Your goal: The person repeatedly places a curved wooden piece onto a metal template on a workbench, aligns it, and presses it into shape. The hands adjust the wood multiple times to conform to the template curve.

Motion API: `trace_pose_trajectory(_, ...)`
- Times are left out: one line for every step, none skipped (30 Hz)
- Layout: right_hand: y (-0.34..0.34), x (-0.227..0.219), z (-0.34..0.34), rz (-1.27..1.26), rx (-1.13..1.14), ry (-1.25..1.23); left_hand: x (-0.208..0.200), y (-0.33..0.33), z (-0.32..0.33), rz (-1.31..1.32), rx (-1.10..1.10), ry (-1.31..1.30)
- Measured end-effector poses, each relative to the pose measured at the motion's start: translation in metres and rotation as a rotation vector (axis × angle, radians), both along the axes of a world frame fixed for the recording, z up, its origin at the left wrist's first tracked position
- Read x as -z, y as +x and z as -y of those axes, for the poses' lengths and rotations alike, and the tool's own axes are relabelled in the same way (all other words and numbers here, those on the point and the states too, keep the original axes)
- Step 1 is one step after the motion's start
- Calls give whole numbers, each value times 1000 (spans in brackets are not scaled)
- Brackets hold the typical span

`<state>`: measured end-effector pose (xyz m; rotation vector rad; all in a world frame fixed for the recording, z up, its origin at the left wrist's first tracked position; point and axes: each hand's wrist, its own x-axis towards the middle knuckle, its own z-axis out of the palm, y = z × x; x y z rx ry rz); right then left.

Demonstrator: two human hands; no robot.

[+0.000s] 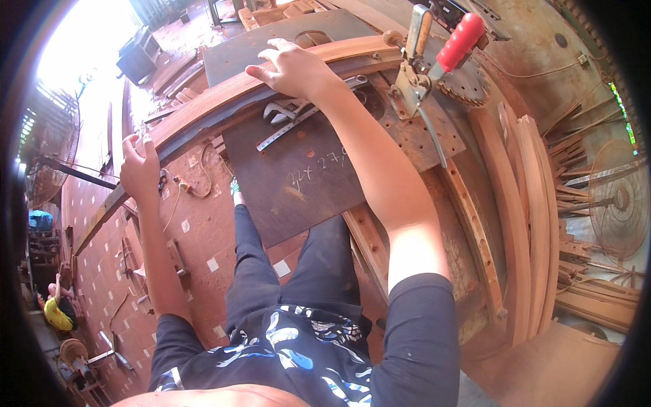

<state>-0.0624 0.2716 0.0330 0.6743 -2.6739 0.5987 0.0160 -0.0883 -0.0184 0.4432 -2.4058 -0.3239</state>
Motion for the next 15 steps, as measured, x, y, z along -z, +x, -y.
trace_pose_trajectory(-1, -1, -1, -6, 4, -11, -1, 0, -2, -12, 0, -5)
trace_pose_trajectory(-2, -2, -1, -55, 2, -46, -2, 0, -3, -2, 12, 0)
trace_pose_trajectory(-3, -2, -3, -60, -2, -85, -5, 0, -3, 8, 25, 5)
trace_pose_trajectory(-3, -4, -5, -64, -9, -122, -6, 1, -4, 20, 35, 12)
trace_pose_trajectory(-3, -5, -5, -67, -17, -159, -4, -1, -1, 18, 39, 10)
trace_pose_trajectory(-4, -6, -4, -114, -30, -260, 0, -6, 5, 16, 42, 9)
trace_pose_trajectory(-3, -7, -4, -66, -7, -304, 0, -8, 7, 13, 44, 6)
trace_pose_trajectory(-2, -8, -4, -18, 16, -348, 1, -8, 10, 28, 37, 6)
trace_pose_trajectory(-1, -9, -4, 30, 38, -392, 3, -10, 10, 22, 43, 9)
trace_pose_trajectory(-4, -7, -4, -24, 43, -392, 2, -10, 10, 15, 47, 8)
trace_pose_trajectory(-6, -6, -6, -32, 37, -359, 2, -10, 10, 7, 50, 8)
trace_pose_trajectory(-7, -5, -8, -40, 30, -326, 2, -10, 9, 6, 42, 3)
trace_pose_trajectory(-6, -6, -7, -45, 22, -295, 1, -9, 6, 7, 32, -4)
trace_pose_trajectory(-4, -6, -5, -45, 21, -268, 1, -8, 6, 9, 21, -10)
trace_pose_trajectory(-2, -6, -4, -44, 20, -241, 1, -7, 7, 17, 16, -10)
